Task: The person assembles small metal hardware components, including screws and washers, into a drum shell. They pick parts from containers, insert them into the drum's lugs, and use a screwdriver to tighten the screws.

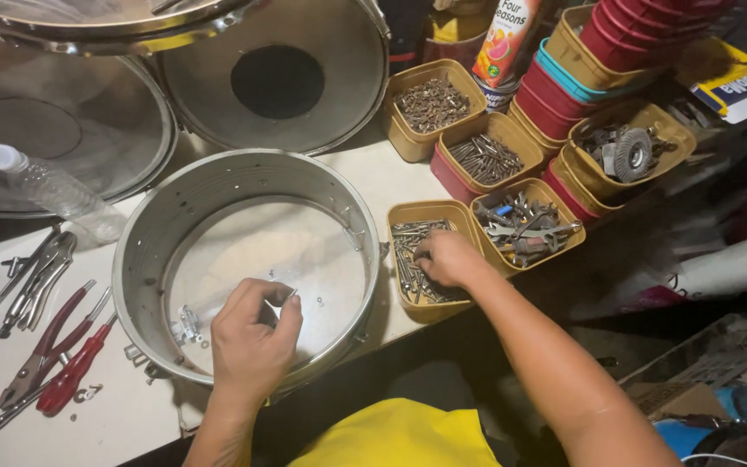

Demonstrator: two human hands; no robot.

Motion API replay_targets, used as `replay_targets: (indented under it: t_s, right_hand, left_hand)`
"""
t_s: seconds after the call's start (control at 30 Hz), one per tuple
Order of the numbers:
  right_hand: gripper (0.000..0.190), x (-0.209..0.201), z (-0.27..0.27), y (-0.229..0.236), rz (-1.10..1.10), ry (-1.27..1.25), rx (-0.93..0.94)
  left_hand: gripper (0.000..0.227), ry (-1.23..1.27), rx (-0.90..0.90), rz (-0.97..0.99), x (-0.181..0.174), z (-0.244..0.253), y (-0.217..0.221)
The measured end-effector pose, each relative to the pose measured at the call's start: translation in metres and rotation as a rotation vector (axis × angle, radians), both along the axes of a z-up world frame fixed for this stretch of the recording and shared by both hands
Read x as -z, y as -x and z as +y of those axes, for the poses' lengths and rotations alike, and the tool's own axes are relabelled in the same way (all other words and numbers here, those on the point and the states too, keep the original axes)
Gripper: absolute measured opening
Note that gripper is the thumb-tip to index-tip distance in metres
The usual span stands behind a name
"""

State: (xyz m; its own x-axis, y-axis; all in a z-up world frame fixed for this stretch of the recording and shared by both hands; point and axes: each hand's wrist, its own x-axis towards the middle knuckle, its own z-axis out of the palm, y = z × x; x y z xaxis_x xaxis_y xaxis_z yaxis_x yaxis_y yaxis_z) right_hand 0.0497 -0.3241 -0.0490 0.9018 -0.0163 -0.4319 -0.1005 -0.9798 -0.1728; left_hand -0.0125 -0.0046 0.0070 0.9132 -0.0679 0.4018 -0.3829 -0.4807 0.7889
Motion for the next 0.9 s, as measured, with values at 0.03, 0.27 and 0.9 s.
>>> replay_targets:
  t_s: [0.03, 0.27, 0.9]
  right_hand:
    - [0.032, 0.001, 0.002, -0.001, 0.0, 0.003, -0.002]
    - [0.035, -0.021, 0.022, -0.002, 0.101, 0.076, 0.037]
    - [0.029, 0.018, -0.012, -0.017, -0.342, -0.299, 0.341]
  left_hand:
    - [0.005, 0.003, -0.002, 0.0, 0.0, 0.001, 0.0]
    - [0.004, 0.0, 0.046, -0.074, 0.0, 0.002, -0.001]
    - [0.006, 0.026, 0.073, -0.056, 0.003, 0.001, 0.001]
